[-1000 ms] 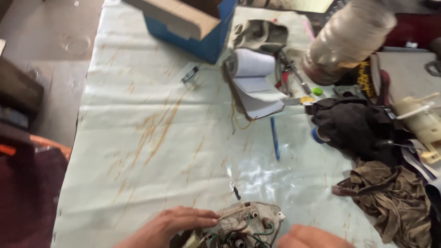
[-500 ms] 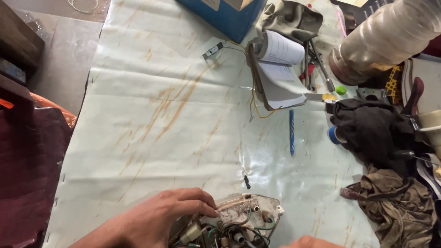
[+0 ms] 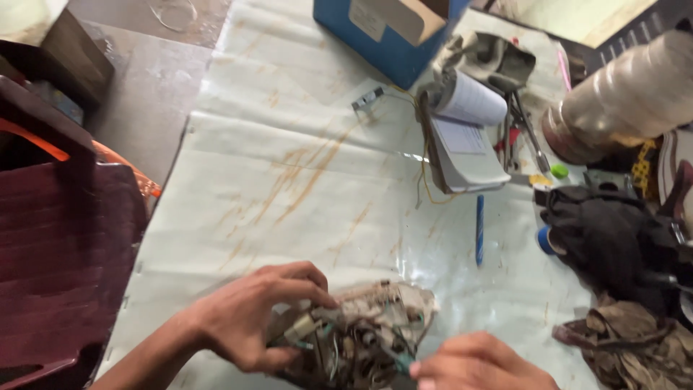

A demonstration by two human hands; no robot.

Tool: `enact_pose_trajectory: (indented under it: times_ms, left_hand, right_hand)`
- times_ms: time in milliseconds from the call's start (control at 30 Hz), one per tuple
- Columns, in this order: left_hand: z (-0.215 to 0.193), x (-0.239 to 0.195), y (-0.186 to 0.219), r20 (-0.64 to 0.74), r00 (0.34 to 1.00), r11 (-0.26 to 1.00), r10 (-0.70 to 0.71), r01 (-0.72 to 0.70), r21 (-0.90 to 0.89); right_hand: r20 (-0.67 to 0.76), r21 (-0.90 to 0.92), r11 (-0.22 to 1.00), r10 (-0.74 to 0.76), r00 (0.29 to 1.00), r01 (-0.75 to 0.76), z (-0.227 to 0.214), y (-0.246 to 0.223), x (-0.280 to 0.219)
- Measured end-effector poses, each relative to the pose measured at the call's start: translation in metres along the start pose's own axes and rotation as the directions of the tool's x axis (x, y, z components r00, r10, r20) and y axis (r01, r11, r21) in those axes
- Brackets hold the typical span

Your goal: The person disassembles a motorcycle instrument cluster on a workbench. They hold the speedometer housing, use a screwdriver to remove screws from its back, set the screws on the table, and manipulate the wiring and internal components while turning the unit over.

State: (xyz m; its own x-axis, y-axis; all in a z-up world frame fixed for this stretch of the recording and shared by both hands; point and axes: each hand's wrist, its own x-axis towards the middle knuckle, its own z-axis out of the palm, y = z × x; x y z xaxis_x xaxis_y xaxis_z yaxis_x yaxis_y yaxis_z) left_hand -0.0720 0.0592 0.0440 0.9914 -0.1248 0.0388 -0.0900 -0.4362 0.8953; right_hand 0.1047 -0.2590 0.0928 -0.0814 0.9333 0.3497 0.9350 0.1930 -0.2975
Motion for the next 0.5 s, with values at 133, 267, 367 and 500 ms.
enact_pose_trajectory:
  times_ms: [133,267,367,500]
  left_hand:
    - [-0.017,-0.002,-0.005,-0.198,0.979,0.998,-0.057,0.064,0.029]
    - [-0.024,-0.009,-0.018,-0.347,0.937,0.992,-0.03,0.07,0.105]
    - [-0.029,-0.01,-0.02,-0.374,0.927,0.994,-0.018,0.056,0.09]
    - [-0.022,-0.011,-0.038,-0.342,0.94,1.0,-0.026,0.03,0.006]
  right_hand:
    - [-0.22,0.243,0.968,-0.015,0.975,0.069,-0.022,0.005,0.111]
    - [-0.156,0.202,0.964,-0.143,0.977,0.174,-0.014,0.037,0.136]
    - [-0.149,0.265,0.962,-0.029,0.988,0.068,0.0,0.051,0.147]
    - [-0.325,0.357,0.918,-0.052,0.944,0.174,0.008,0.075,0.143]
